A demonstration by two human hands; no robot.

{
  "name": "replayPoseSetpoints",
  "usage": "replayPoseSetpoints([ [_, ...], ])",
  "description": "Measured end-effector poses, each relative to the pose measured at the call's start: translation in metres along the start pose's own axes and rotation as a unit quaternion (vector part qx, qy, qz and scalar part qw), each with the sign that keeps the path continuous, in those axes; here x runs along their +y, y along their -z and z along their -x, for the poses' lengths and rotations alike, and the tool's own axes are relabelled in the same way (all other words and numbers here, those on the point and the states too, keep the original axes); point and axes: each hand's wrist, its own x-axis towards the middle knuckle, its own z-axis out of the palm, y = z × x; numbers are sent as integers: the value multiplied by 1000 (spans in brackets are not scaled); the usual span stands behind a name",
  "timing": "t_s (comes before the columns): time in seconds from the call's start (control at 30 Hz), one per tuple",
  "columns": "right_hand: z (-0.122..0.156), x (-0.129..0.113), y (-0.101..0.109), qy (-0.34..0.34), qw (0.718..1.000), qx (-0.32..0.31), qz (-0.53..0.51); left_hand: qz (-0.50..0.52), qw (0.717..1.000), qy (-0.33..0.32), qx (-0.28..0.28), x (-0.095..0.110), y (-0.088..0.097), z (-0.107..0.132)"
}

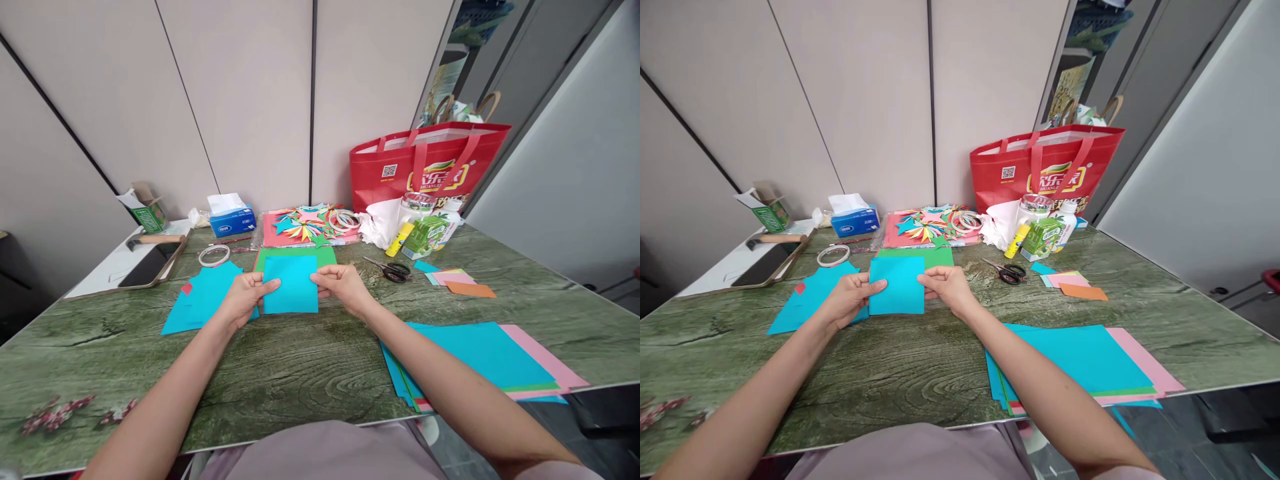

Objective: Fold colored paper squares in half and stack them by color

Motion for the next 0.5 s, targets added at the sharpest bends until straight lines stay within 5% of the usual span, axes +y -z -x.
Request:
replayPoseSetpoints([
  [0.5, 0, -1, 0, 0, 1000, 22, 7, 10, 999, 14, -31, -1, 0, 0],
])
